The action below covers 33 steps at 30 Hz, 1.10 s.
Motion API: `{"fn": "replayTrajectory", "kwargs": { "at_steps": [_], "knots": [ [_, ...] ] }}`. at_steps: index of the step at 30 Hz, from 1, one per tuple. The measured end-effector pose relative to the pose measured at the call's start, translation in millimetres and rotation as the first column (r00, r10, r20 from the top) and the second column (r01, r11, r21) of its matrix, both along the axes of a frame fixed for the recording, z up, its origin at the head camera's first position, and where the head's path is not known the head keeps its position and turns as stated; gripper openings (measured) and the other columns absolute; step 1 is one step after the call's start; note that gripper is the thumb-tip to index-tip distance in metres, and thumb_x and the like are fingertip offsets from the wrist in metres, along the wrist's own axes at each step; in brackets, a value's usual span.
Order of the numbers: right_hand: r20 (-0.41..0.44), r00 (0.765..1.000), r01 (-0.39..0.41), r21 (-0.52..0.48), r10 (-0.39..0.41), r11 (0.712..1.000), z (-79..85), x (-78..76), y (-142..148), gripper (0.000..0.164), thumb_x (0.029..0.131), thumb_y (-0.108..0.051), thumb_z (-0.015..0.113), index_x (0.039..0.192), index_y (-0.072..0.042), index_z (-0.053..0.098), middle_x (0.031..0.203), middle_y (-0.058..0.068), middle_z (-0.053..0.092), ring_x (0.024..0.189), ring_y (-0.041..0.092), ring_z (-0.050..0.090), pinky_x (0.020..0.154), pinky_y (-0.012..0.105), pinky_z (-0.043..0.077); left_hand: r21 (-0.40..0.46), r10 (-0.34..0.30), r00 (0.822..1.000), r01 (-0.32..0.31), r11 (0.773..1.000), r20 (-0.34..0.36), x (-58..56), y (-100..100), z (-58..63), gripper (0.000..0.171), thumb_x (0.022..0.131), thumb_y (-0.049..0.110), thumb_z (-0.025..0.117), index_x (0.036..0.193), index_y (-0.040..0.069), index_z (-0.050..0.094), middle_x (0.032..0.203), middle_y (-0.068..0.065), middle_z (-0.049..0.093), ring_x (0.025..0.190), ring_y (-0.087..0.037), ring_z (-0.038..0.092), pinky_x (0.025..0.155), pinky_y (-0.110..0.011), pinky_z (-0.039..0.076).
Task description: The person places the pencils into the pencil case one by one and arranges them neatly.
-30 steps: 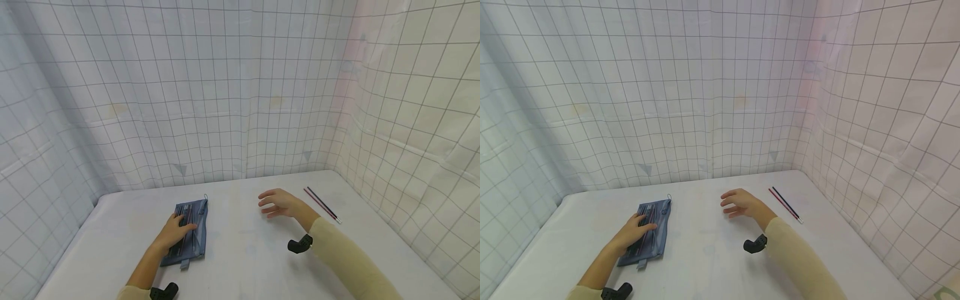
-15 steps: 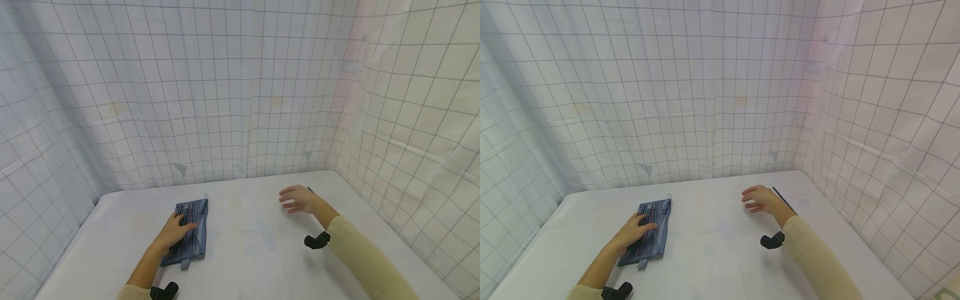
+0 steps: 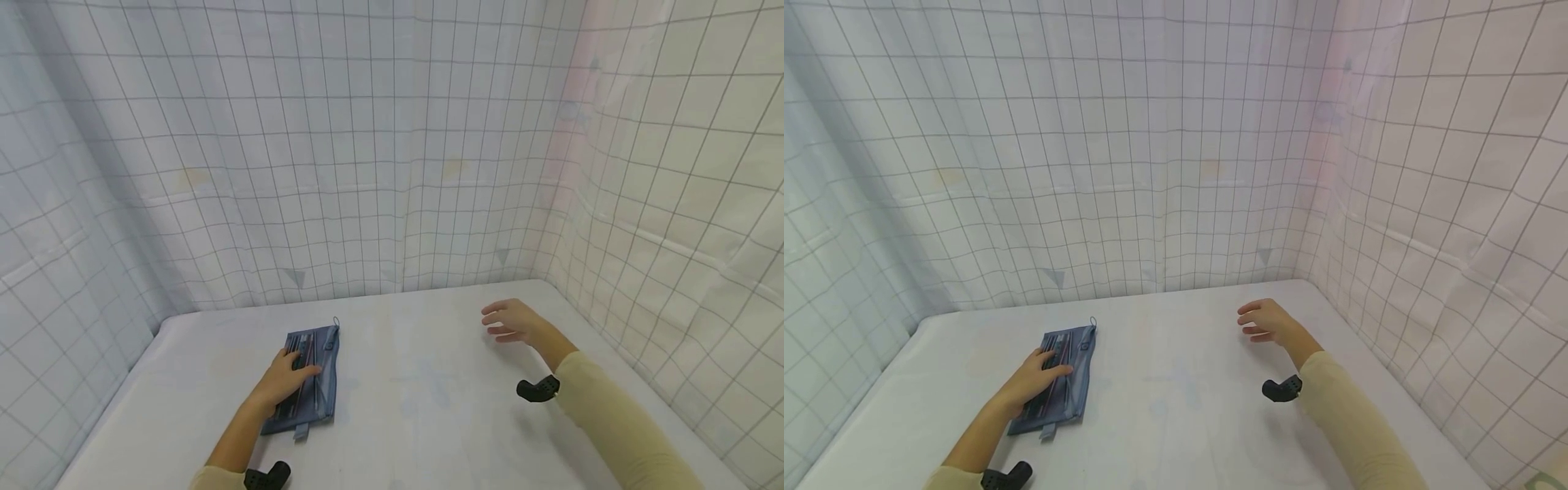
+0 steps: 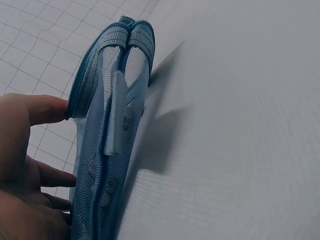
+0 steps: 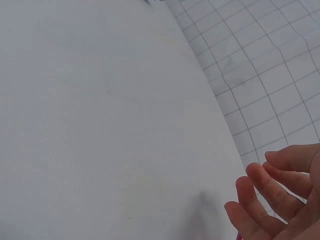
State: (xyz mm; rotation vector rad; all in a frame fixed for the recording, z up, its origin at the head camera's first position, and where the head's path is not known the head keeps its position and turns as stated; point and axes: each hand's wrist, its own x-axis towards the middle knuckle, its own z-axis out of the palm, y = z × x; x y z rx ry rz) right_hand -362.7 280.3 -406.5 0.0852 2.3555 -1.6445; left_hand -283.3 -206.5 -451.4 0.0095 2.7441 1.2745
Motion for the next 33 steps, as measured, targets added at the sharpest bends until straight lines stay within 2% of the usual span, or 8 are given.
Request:
{"fn": "replayTrajectory", "kwargs": {
  "at_steps": [6, 11, 16, 19, 22, 27, 29, 33],
  "knots": [
    [-0.021, 1.0, -0.016, 0.144, 0.019, 0.989, 0.5, 1.2, 20, 0.046, 0.102, -0.009, 0.063, 0.142, 0.01, 0.052, 0.137, 0.026, 0.059, 0.115, 0.039, 0.065, 0.089, 0.045, 0.058, -0.003, -0.004, 1.0, 0.004, 1.0, -0.008, 0.2, 0, -0.8, 0.083, 0.102, 0.036, 0.061, 0.153, -0.019, 0.025, 0.16, -0.043, 0.003, 0.144, -0.065, 0.008, 0.11, -0.077, 0.02],
    [-0.056, 0.998, 0.016, 0.243, -0.003, 0.97, -5.8, 2.4, 39, 0.041, 0.103, -0.007, 0.06, 0.139, 0.011, 0.054, 0.119, 0.022, 0.064, 0.094, 0.026, 0.066, 0.078, 0.039, 0.058, -0.017, -0.011, 1.0, 0.01, 1.0, -0.023, 0.9, -1, -0.5, 0.084, 0.101, 0.038, 0.063, 0.151, -0.019, 0.027, 0.159, -0.045, 0.005, 0.143, -0.066, 0.009, 0.109, -0.077, 0.021],
    [-0.117, 0.993, 0.05, 0.304, -0.015, 0.951, -14.4, 1.4, 53, 0.04, 0.101, -0.006, 0.061, 0.136, 0.012, 0.057, 0.116, 0.022, 0.067, 0.09, 0.025, 0.065, 0.074, 0.037, 0.059, -0.016, -0.009, 1.0, 0.009, 1.0, -0.021, 2.2, -1, -0.3, 0.085, 0.101, 0.038, 0.063, 0.151, -0.019, 0.027, 0.158, -0.046, 0.004, 0.142, -0.067, 0.009, 0.109, -0.078, 0.02],
    [-0.147, 0.989, 0.053, 0.372, 0.003, 0.927, -20.8, -0.9, 57, 0.039, 0.099, -0.008, 0.063, 0.133, 0.01, 0.061, 0.116, 0.022, 0.068, 0.086, 0.024, 0.065, 0.07, 0.036, 0.059, -0.009, -0.011, 1.0, 0.011, 1.0, -0.019, 3.0, -2, 0.0, 0.085, 0.101, 0.038, 0.063, 0.152, -0.019, 0.026, 0.158, -0.046, 0.004, 0.143, -0.067, 0.009, 0.109, -0.078, 0.02],
    [-0.194, 0.98, 0.054, 0.47, 0.044, 0.881, -26.8, -2.2, 58, 0.036, 0.096, -0.009, 0.063, 0.128, 0.009, 0.065, 0.114, 0.022, 0.069, 0.083, 0.025, 0.066, 0.067, 0.036, 0.057, -0.001, -0.009, 1.0, 0.009, 1.0, -0.014, 3.6, -1, 0.9, 0.084, 0.101, 0.037, 0.063, 0.153, -0.019, 0.025, 0.159, -0.045, 0.002, 0.143, -0.067, 0.008, 0.109, -0.078, 0.019],
    [-0.269, 0.957, 0.083, 0.607, 0.106, 0.79, -34.7, -1.2, 56, 0.031, 0.093, -0.003, 0.063, 0.121, 0.011, 0.067, 0.115, 0.027, 0.069, 0.098, 0.04, 0.066, 0.08, 0.048, 0.056, -0.001, 0.0, 1.0, 0.0, 1.0, -0.003, 4.7, 0, 1.9, 0.083, 0.102, 0.036, 0.062, 0.153, -0.018, 0.025, 0.16, -0.044, 0.002, 0.144, -0.065, 0.007, 0.111, -0.077, 0.018],
    [-0.275, 0.955, 0.09, 0.632, 0.114, 0.77, -36.8, -0.3, 55, 0.032, 0.092, 0.0, 0.062, 0.121, 0.012, 0.067, 0.117, 0.028, 0.067, 0.106, 0.044, 0.064, 0.085, 0.053, 0.055, -0.003, 0.0, 1.0, 0.0, 1.0, -0.004, 5.0, 0, 2.3, 0.083, 0.102, 0.036, 0.062, 0.153, -0.018, 0.025, 0.16, -0.044, 0.002, 0.144, -0.065, 0.008, 0.11, -0.077, 0.018],
    [-0.272, 0.957, 0.106, 0.647, 0.098, 0.755, -39.3, 1.5, 54, 0.033, 0.092, 0.0, 0.062, 0.124, 0.008, 0.068, 0.12, 0.026, 0.067, 0.108, 0.045, 0.063, 0.085, 0.055, 0.054, -0.002, 0.001, 1.0, -0.001, 1.0, -0.005, 4.3, 2, 1.8, 0.083, 0.102, 0.036, 0.062, 0.153, -0.018, 0.025, 0.16, -0.043, 0.002, 0.144, -0.065, 0.008, 0.11, -0.077, 0.018]
  ]
}}
